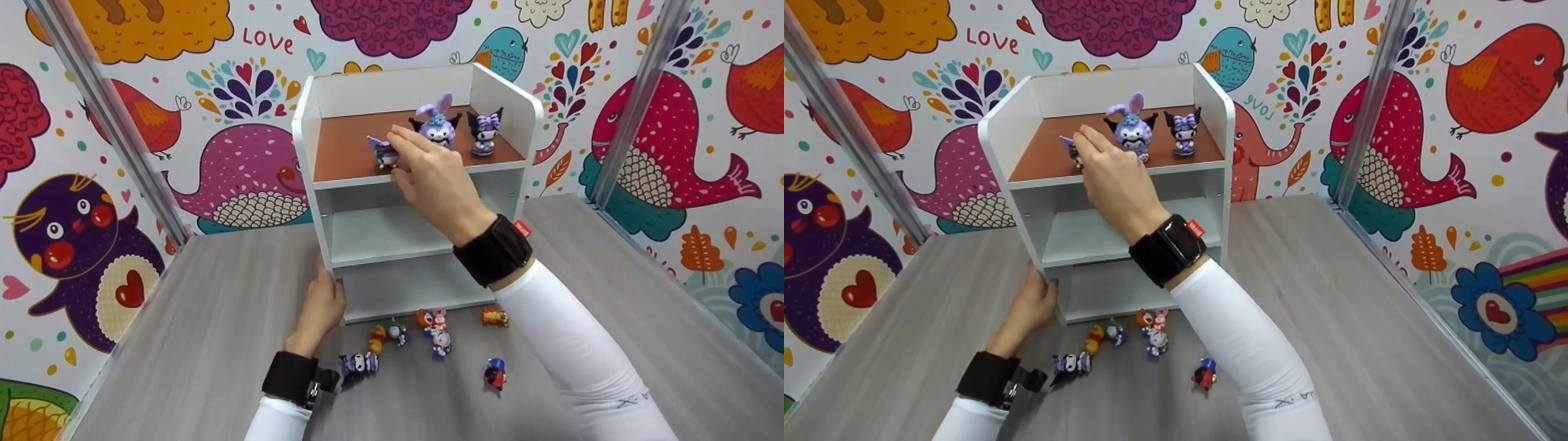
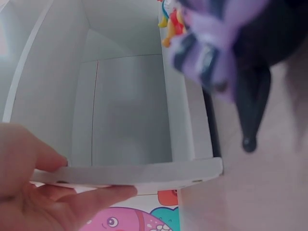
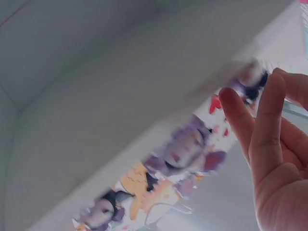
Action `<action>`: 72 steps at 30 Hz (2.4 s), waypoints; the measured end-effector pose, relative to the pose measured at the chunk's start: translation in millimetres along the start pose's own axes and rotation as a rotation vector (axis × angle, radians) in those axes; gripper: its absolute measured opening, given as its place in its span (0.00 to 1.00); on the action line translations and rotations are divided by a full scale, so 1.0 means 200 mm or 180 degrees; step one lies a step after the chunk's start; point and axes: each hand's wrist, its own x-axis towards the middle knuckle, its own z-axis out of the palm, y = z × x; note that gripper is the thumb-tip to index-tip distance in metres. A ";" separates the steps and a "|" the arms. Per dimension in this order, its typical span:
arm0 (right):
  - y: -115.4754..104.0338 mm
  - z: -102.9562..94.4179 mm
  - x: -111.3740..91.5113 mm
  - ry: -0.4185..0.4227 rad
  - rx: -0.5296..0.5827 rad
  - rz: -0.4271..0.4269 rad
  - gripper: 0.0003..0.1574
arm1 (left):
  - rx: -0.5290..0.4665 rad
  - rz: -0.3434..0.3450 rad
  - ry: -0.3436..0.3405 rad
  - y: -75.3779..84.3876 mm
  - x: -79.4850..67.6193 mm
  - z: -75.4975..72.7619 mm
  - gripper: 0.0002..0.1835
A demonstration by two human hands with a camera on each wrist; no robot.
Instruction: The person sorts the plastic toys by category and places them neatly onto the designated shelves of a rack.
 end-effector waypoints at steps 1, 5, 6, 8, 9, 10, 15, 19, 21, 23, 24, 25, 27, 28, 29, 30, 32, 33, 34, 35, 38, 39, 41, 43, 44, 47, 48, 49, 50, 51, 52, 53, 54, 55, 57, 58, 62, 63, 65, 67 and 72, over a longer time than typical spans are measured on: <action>-0.01 -0.01 -0.01 0.0079 -0.0029 -0.0070 0.28 | 0.0016 -0.0017 -0.0002 0.00 0.00 0.00 0.35; -0.03 -0.04 -0.09 0.0420 -0.0045 -0.0356 0.23 | 0.0049 -0.0006 0.0017 0.00 0.01 0.00 0.35; -0.04 -0.05 -0.11 0.0505 -0.0006 -0.0417 0.21 | 0.0040 -0.0002 0.0018 0.00 0.01 0.00 0.35; -0.06 -0.05 -0.16 0.0643 0.0144 -0.0515 0.17 | 0.0023 -0.0004 0.0019 0.00 0.01 0.00 0.35; -0.06 -0.04 -0.20 0.0680 0.0241 -0.0549 0.15 | 0.0019 -0.0010 0.0015 0.00 0.01 0.00 0.35; -0.07 -0.03 -0.23 0.0689 0.0346 -0.0579 0.13 | 0.0019 -0.0015 0.0015 0.00 0.00 0.00 0.36; -0.08 0.06 -0.42 0.0377 0.0786 -0.0587 0.08 | 0.0007 -0.0017 -0.0007 0.02 0.02 0.00 0.36; -0.07 0.17 -0.54 0.0005 0.0786 -0.0491 0.06 | 0.0030 0.0018 -0.0014 0.02 0.04 -0.01 0.35; -0.06 0.23 -0.58 -0.0175 0.0770 -0.0428 0.05 | 0.0048 0.0048 0.0011 0.02 0.05 -0.02 0.35; -0.06 0.29 -0.62 -0.0397 0.0815 -0.0386 0.05 | 0.0059 0.0035 0.0016 0.01 0.04 -0.01 0.35; -0.06 0.32 -0.64 -0.0526 0.0842 -0.0370 0.05 | 0.0064 0.0026 0.0020 0.01 0.04 -0.01 0.35; -0.06 0.35 -0.67 -0.0666 0.0864 -0.0366 0.05 | 0.0063 0.0005 0.0020 0.00 0.03 -0.01 0.35; -0.07 0.41 -0.71 -0.0964 0.0860 -0.0411 0.05 | 0.0068 -0.0032 0.0003 -0.01 0.01 0.00 0.35; -0.07 0.43 -0.73 -0.1116 0.0861 -0.0436 0.06 | 0.0068 -0.0055 -0.0016 -0.01 0.00 0.00 0.35; -0.08 0.45 -0.75 -0.1241 0.0838 -0.0466 0.06 | 0.0065 -0.0073 -0.0027 -0.01 -0.01 0.01 0.35; -0.08 0.46 -0.76 -0.1349 0.0836 -0.0491 0.07 | 0.0058 -0.0095 -0.0040 -0.01 -0.02 0.01 0.34; -0.10 0.49 -0.78 -0.1508 0.0804 -0.0533 0.07 | 0.0051 -0.0111 -0.0040 -0.01 -0.02 0.01 0.34; -0.11 0.50 -0.78 -0.1573 0.0808 -0.0535 0.07 | 0.0045 -0.0112 -0.0031 -0.01 -0.02 0.01 0.34; -0.12 0.51 -0.79 -0.1624 0.0793 -0.0541 0.07 | 0.0044 -0.0111 -0.0021 -0.01 -0.02 0.01 0.34; -0.13 0.52 -0.79 -0.1673 0.0768 -0.0558 0.07 | 0.0051 -0.0111 -0.0010 -0.01 -0.01 0.01 0.34; -0.15 0.56 -0.82 -0.1865 0.0611 -0.0672 0.11 | 0.0047 -0.0093 -0.0001 0.00 0.00 0.00 0.34; -0.16 0.58 -0.83 -0.1941 0.0559 -0.0724 0.13 | 0.0042 -0.0086 -0.0006 0.00 0.00 0.00 0.34; -0.18 0.61 -0.84 -0.2069 0.0458 -0.0840 0.19 | 0.0018 -0.0080 -0.0020 0.00 0.01 -0.01 0.34; -0.19 0.64 -0.86 -0.2176 0.0395 -0.0937 0.23 | -0.0008 -0.0078 -0.0036 0.00 0.01 -0.01 0.35; -0.19 0.65 -0.87 -0.2212 0.0374 -0.0972 0.25 | -0.0010 -0.0076 -0.0035 0.00 0.01 -0.01 0.35; -0.19 0.68 -0.89 -0.2253 0.0334 -0.1075 0.27 | -0.0005 -0.0077 -0.0038 0.00 0.00 -0.01 0.35; -0.19 0.68 -0.90 -0.2249 0.0322 -0.1114 0.28 | 0.0012 -0.0077 -0.0035 0.00 0.00 -0.01 0.35; -0.18 0.69 -0.90 -0.2248 0.0307 -0.1148 0.28 | 0.0023 -0.0079 -0.0030 0.00 0.00 -0.01 0.35; -0.18 0.69 -0.91 -0.2231 0.0276 -0.1187 0.27 | 0.0027 -0.0074 -0.0017 0.00 0.00 -0.01 0.35; -0.18 0.70 -0.91 -0.2209 0.0243 -0.1226 0.27 | 0.0040 -0.0071 -0.0014 0.00 0.00 -0.01 0.35; -0.18 0.70 -0.91 -0.2192 0.0212 -0.1252 0.27 | 0.0047 -0.0062 -0.0009 0.00 0.00 -0.01 0.34; -0.18 0.71 -0.92 -0.2175 0.0187 -0.1265 0.26 | 0.0063 -0.0061 -0.0014 0.00 0.00 -0.01 0.34; -0.18 0.71 -0.92 -0.2154 0.0164 -0.1280 0.26 | 0.0064 -0.0061 -0.0020 0.00 0.00 -0.01 0.34; -0.19 0.72 -0.92 -0.2139 0.0142 -0.1291 0.25 | 0.0064 -0.0063 -0.0025 0.00 0.00 -0.01 0.34; -0.19 0.73 -0.93 -0.2098 0.0117 -0.1286 0.23 | 0.0074 -0.0055 -0.0031 0.00 0.00 -0.01 0.34; -0.19 0.73 -0.93 -0.2083 0.0117 -0.1265 0.22 | 0.0070 -0.0052 -0.0037 0.00 0.00 -0.01 0.35; -0.20 0.74 -0.94 -0.2058 0.0125 -0.1146 0.17 | 0.0047 -0.0066 -0.0059 0.01 0.01 0.00 0.34; -0.20 0.74 -0.94 -0.2068 0.0125 -0.1103 0.17 | 0.0035 -0.0079 -0.0065 0.01 0.01 0.00 0.34; -0.20 0.73 -0.94 -0.2111 0.0123 -0.1017 0.17 | 0.0010 -0.0126 -0.0073 0.01 0.01 0.00 0.34; -0.20 0.73 -0.94 -0.2183 0.0119 -0.0933 0.18 | -0.0004 -0.0131 -0.0058 0.01 0.01 0.00 0.34; -0.20 0.73 -0.94 -0.2313 0.0131 -0.0808 0.20 | -0.0013 -0.0040 0.0000 0.01 0.00 -0.01 0.34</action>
